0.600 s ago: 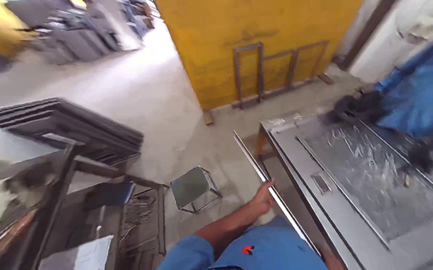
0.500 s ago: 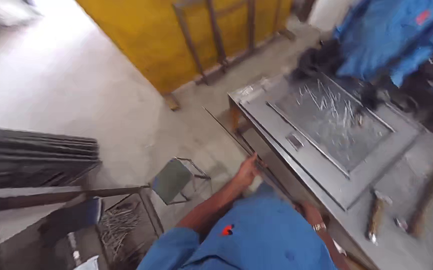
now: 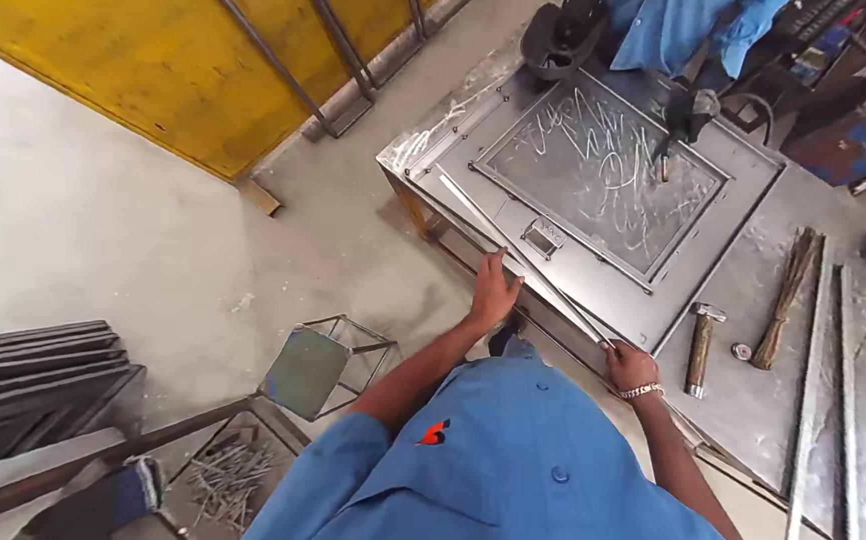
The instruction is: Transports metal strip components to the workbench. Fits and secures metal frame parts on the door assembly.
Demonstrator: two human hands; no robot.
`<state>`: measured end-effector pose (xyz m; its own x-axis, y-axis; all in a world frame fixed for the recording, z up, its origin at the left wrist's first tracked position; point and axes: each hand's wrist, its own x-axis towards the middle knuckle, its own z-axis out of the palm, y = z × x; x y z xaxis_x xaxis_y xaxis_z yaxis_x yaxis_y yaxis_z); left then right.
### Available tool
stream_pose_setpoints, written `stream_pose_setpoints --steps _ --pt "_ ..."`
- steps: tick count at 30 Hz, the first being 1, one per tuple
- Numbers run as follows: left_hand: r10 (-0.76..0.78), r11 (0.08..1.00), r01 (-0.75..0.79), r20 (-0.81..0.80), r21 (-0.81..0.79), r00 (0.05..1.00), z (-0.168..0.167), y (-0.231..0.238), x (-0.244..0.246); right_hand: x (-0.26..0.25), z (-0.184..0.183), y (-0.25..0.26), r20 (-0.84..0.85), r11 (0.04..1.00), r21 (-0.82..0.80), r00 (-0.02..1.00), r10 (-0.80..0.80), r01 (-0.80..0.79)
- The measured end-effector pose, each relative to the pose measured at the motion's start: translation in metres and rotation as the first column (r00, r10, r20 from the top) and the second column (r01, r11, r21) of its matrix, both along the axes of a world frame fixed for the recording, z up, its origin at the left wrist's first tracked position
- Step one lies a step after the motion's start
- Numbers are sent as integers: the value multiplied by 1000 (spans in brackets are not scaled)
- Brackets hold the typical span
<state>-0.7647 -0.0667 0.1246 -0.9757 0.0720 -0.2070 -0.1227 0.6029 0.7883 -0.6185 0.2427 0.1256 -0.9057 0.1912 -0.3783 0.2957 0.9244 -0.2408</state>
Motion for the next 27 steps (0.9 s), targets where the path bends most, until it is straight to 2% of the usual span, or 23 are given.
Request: stream_pose_setpoints --steps 2,3,6,8,11,15,18,21,23,27 --pt "-148 974 120 -139 -190 979 -7 18 -18 -25 -4 14 -16 999 21 999 37 -37" --pt "-242 941 193 -153 -277 958 -11 26 -29 -38 -7 20 -6 998 30 998 55 -55" --pt "-472 800 404 -49 -443 881 -27 45 -69 -75 -19 32 52 994 44 993 102 -104" --pt "-540 718 508 79 -477 838 -44 51 -94 -95 -34 39 83 991 33 988 129 -133" --pt "-558 639 595 238 -487 795 -64 50 -120 -114 -56 47 97 988 -23 983 155 -154" --pt "-569 558 652 336 -513 751 -73 49 -142 -127 -73 50 150 986 -80 976 160 -149" --pt "-590 566 650 302 -507 749 -76 47 -156 -131 -82 46 130 989 -80 982 138 -128" --pt "-590 612 619 237 -493 772 -85 43 -164 -136 -93 41 1 988 -77 991 136 -136" --pt "-600 599 617 223 -510 768 -95 39 -168 -144 -107 41 -74 980 -65 980 184 -189" --pt "-613 578 614 210 -538 761 -102 26 -173 -160 -117 30 -26 980 -60 982 186 -188"
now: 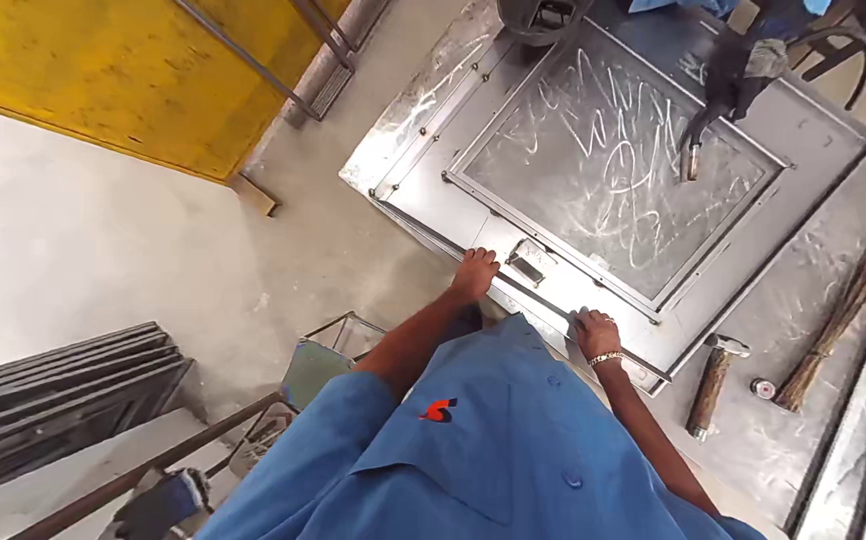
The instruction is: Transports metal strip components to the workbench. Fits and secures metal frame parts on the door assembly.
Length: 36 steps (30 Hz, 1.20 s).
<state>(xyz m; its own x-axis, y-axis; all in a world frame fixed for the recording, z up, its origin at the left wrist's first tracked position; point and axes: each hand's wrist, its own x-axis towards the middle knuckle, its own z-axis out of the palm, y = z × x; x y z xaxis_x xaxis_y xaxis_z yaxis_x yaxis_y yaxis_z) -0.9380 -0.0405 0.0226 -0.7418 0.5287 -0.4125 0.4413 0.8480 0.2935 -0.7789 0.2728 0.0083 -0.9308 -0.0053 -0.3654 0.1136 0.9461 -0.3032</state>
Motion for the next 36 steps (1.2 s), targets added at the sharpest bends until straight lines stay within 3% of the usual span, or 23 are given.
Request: stream_pose_setpoints --steps 7,11,16,23,29,36 --pt "-113 994 113 21 7 993 1 -22 -18 -5 6 -28 141 996 39 987 -79 74" --pt "-181 983 182 27 -8 983 3 -28 -30 -10 9 -31 177 996 86 983 -52 37" --pt "-117 993 119 80 -18 990 -7 -43 -39 -11 11 -29 226 996 74 974 23 -40" --pt "-175 980 173 13 98 984 -9 -60 -56 -13 11 -42 116 984 143 989 88 -104" --pt "-136 970 159 -131 183 982 -15 -56 -58 -28 12 -45 -24 951 303 998 -59 63" --pt "-215 947 212 -17 243 977 -16 -67 -44 -3 24 -53 139 946 314 989 41 -83"
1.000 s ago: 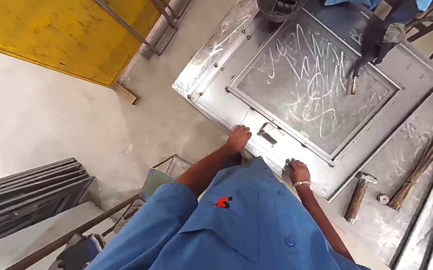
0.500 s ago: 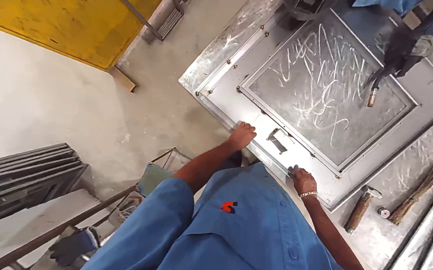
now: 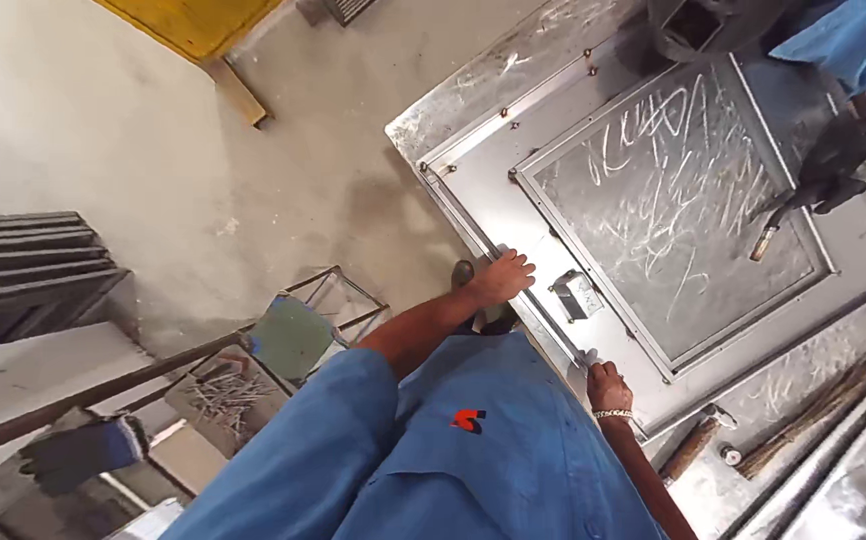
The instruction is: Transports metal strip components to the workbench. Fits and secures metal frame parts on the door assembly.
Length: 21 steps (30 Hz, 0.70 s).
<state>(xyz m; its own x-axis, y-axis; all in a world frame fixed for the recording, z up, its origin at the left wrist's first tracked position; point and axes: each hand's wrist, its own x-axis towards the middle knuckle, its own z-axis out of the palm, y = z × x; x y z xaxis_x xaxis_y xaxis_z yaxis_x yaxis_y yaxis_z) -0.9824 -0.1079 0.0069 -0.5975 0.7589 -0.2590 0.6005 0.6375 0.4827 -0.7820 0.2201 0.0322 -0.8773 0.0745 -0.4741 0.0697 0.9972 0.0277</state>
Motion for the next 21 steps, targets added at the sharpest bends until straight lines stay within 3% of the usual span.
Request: stream_pose_setpoints --steps 5,8,12,18,21 --pt "124 985 -115 -68 129 990 -3 20 -25 -18 -3 -9 -10 985 92 990 -144 144" --pt "137 977 -117 -104 178 985 2 27 -41 -24 0 -11 18 983 114 989 -150 147" --pt "105 973 -90 -60 212 993 4 15 -20 -23 3 -8 63 976 153 984 -166 155" --pt "180 972 -187 59 142 982 -11 -1 9 -32 8 -17 196 981 150 968 -155 126" --pt "180 981 -181 30 74 983 -12 -2 3 -35 4 -15 212 986 41 963 -169 164"
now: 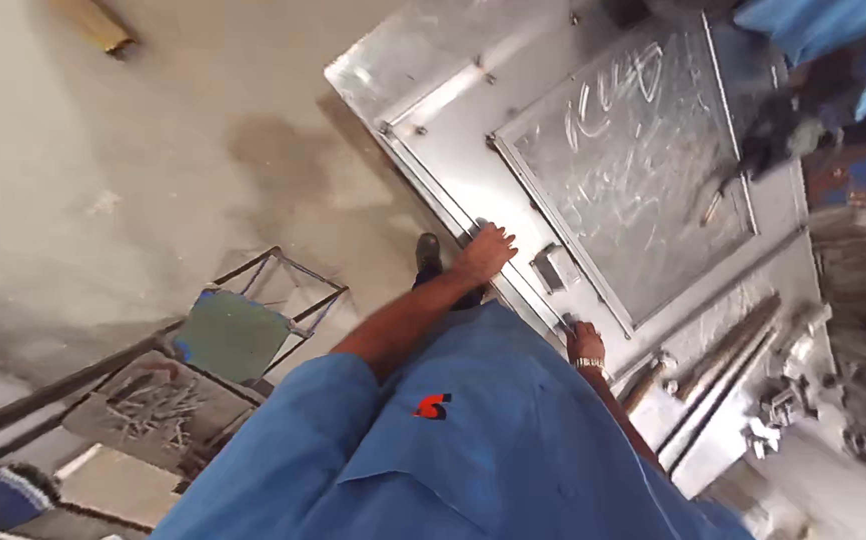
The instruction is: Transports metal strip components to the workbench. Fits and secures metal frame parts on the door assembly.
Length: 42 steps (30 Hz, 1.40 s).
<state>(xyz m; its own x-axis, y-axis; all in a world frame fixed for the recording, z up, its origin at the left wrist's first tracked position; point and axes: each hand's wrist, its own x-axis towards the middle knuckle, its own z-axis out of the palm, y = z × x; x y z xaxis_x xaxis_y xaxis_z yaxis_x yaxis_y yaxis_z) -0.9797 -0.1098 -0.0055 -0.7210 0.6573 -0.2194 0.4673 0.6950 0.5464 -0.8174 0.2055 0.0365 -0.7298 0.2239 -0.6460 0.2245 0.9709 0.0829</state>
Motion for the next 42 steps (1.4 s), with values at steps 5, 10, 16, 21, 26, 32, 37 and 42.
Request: stream_pose_setpoints --steps 5,10,16,21,26,32,37,42 --pt "-54 998 50 -94 -41 994 -4 4 -10 3 -11 17 -40 994 -79 996 -82 78" --pt "-38 994 24 -130 -110 991 -1 0 -5 8 -19 10 -185 979 -136 967 -173 149" --pt "-115 986 92 -162 -141 980 9 6 -2 40 -29 23 -299 955 -178 911 -282 237" --pt "-136 939 84 -138 -332 981 30 19 7 48 -26 25 -332 962 -243 922 -199 121" --pt "-243 884 151 -158 -442 957 37 35 3 47 -29 42 -435 967 -255 895 -97 -19" --pt "-254 867 153 -157 -474 955 41 51 -3 38 -12 51 -381 963 -270 918 -113 7" --pt "-290 863 204 -123 -463 949 35 47 -5 55 -28 48 -413 954 -299 903 -116 -14" --pt "-161 901 60 -201 -430 966 33 53 -5 40 -22 50 -443 968 -252 890 -107 -9"
